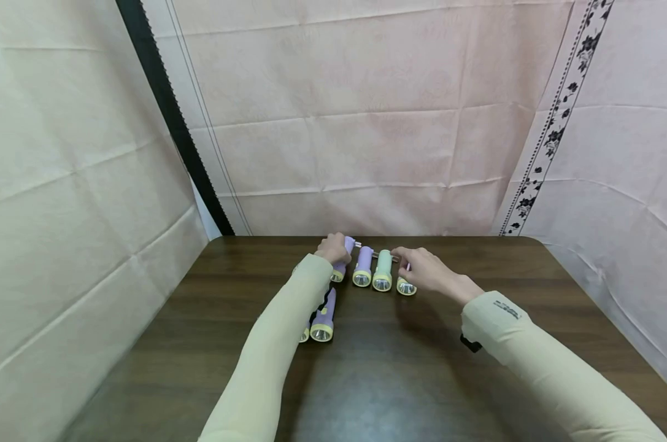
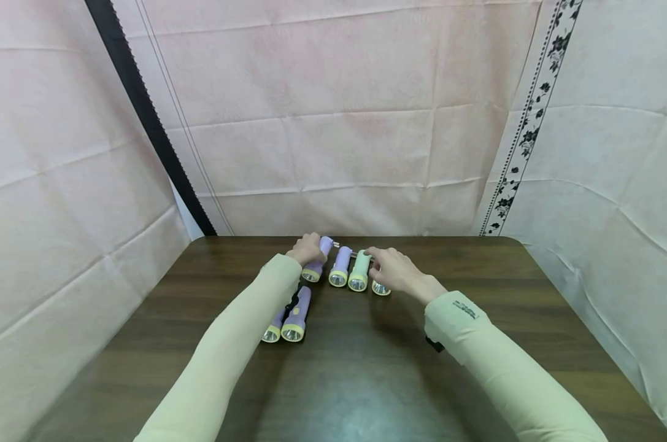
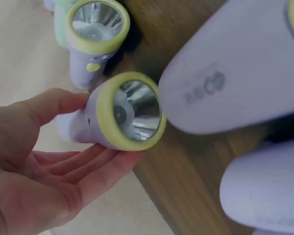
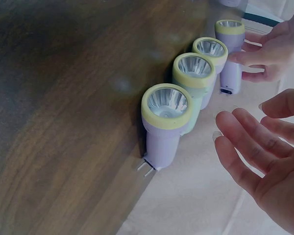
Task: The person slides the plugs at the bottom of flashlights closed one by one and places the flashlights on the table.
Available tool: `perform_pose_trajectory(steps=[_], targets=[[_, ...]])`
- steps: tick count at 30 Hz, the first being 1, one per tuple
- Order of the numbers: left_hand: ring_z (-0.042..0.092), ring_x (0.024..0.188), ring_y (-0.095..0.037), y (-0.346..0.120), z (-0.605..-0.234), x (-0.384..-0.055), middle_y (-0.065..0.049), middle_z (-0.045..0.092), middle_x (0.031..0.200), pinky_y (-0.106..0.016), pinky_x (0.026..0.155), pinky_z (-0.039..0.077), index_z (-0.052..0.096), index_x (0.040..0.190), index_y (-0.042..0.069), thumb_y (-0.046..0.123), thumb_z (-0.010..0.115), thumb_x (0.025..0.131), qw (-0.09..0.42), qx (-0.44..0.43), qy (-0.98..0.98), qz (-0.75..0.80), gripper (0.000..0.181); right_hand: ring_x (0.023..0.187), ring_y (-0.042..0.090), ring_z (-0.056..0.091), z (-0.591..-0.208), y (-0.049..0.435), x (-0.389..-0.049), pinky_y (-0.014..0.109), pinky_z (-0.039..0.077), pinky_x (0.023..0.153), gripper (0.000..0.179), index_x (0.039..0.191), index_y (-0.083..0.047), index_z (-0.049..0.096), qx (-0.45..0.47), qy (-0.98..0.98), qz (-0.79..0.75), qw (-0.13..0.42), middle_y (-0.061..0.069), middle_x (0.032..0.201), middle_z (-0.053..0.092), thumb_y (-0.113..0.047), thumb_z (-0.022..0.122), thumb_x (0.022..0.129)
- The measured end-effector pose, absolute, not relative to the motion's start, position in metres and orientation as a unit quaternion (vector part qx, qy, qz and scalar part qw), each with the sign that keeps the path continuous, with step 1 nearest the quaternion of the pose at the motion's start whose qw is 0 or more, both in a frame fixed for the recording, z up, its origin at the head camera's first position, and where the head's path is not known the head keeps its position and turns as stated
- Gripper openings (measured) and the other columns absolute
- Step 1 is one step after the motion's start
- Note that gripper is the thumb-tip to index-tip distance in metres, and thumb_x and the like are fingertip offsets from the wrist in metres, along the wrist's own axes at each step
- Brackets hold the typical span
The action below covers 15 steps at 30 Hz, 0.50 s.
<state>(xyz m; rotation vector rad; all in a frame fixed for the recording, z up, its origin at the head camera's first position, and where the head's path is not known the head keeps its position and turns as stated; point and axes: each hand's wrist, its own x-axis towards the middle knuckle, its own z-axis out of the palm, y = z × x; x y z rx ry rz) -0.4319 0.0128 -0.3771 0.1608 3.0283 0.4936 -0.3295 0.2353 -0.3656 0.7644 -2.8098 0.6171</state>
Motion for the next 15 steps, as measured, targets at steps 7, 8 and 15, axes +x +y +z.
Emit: perform_pose_trajectory(steps=[7,8,15], targets=[[0.064,0.087,-0.029,0.002,-0.370,-0.422,-0.012,0.064,0.098,-0.042,0.076,0.053,0.059,0.103,0.007,0.021,0.078,0.073,-0.023,0.079,0.977,0.197,0.038,0.068,0.010,0.059,-0.359,0.231,-0.330,0.031,0.048,0.065,0.044,0.130,-0.002,0.056,0.261,-0.935,0.217,0.101,0.005,0.085,0.070,-0.004,0.058,0.086],[0.064,0.086,-0.029,0.001,-0.370,-0.421,-0.012,0.064,0.098,-0.042,0.075,0.053,0.059,0.106,0.007,0.019,0.078,0.073,-0.027,0.086,0.975,0.205,0.041,0.068,0.011,0.059,-0.359,0.231,-0.330,0.031,0.048,0.064,0.045,0.130,-0.002,0.055,0.261,-0.934,0.220,0.102,0.006,0.086,0.070,-0.004,0.058,0.086],[0.063,0.093,-0.029,-0.005,-0.375,-0.414,-0.011,0.063,0.108,-0.043,0.078,0.053,0.047,0.131,0.012,0.014,0.078,0.071,-0.037,0.121,0.965,0.231,0.068,0.067,0.010,0.058,-0.360,0.224,-0.332,0.031,0.047,0.063,0.055,0.139,-0.005,0.047,0.261,-0.937,0.209,0.102,0.006,0.087,0.071,-0.004,0.056,0.084]])
